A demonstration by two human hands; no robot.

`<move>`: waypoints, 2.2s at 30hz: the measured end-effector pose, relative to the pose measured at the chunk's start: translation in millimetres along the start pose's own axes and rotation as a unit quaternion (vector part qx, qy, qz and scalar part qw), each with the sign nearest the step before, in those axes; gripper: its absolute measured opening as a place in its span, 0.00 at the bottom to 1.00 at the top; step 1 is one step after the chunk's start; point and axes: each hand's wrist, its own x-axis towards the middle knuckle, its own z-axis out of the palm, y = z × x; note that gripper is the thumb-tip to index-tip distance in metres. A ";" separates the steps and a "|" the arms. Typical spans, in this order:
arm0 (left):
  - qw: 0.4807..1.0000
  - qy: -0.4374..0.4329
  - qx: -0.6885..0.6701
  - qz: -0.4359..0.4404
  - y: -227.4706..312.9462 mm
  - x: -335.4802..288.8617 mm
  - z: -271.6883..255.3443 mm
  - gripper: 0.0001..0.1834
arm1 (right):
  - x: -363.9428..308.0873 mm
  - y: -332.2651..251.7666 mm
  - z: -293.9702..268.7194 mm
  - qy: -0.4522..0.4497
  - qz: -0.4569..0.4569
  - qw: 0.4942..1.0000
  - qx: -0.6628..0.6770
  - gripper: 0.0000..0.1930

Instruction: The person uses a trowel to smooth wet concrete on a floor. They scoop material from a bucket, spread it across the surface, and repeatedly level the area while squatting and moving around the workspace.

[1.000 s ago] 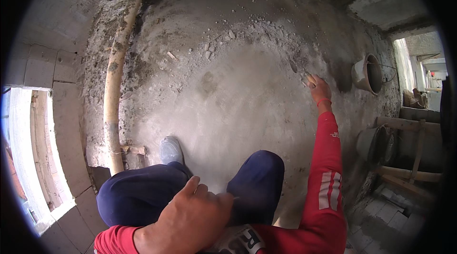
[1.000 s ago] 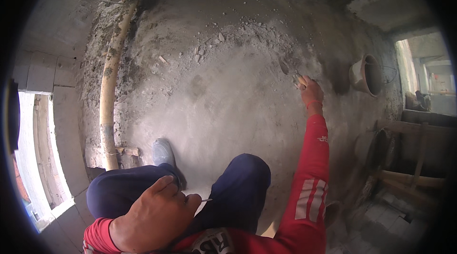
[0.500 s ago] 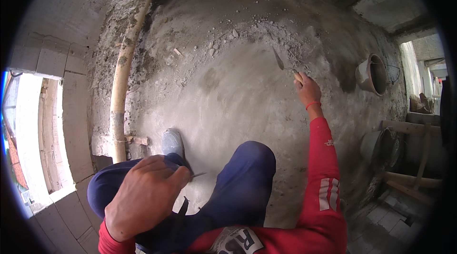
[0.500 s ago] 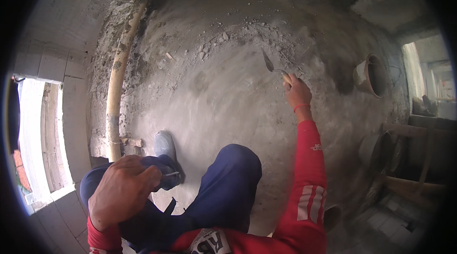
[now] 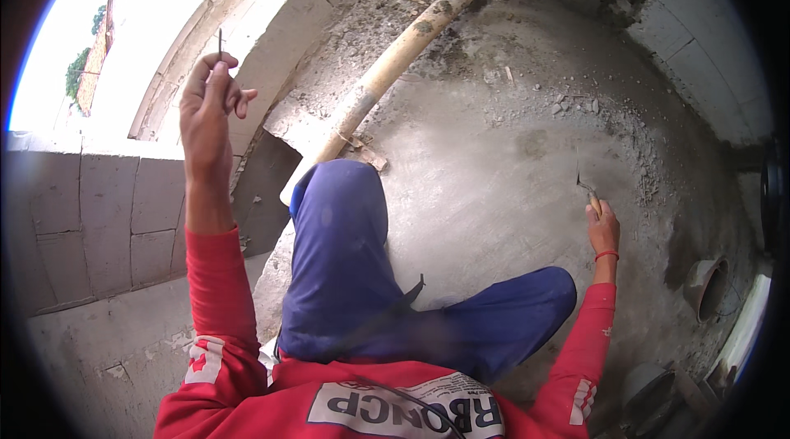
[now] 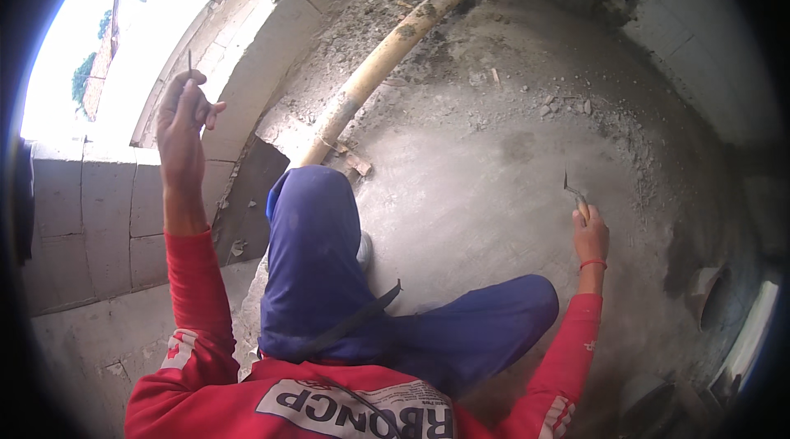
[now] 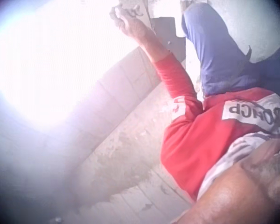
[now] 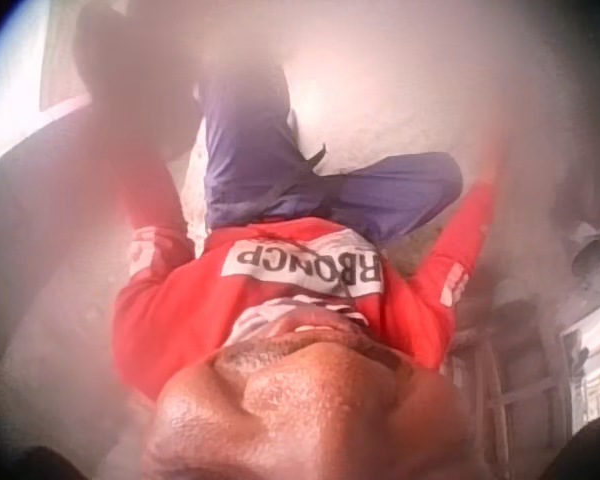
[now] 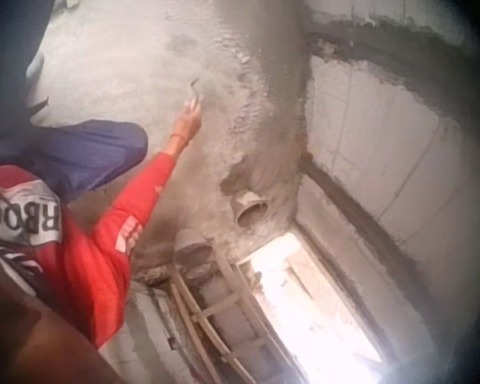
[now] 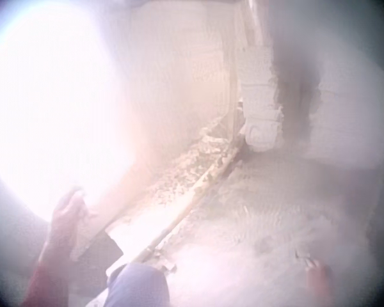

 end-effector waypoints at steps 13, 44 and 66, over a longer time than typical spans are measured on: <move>0.937 0.031 0.319 -0.137 -350.6 16.8 85.0 0.21 | 34.3 -324.1 166.9 -0.264 -0.263 0.925 0.081 0.16; 0.929 -0.013 0.289 -0.232 -351.6 29.0 91.3 0.18 | 41.4 -349.4 182.4 -0.302 -0.155 0.940 0.012 0.15; 0.913 -0.039 0.352 -0.204 -354.3 26.0 98.7 0.21 | 13.2 -329.7 198.2 -0.147 0.020 0.980 0.129 0.19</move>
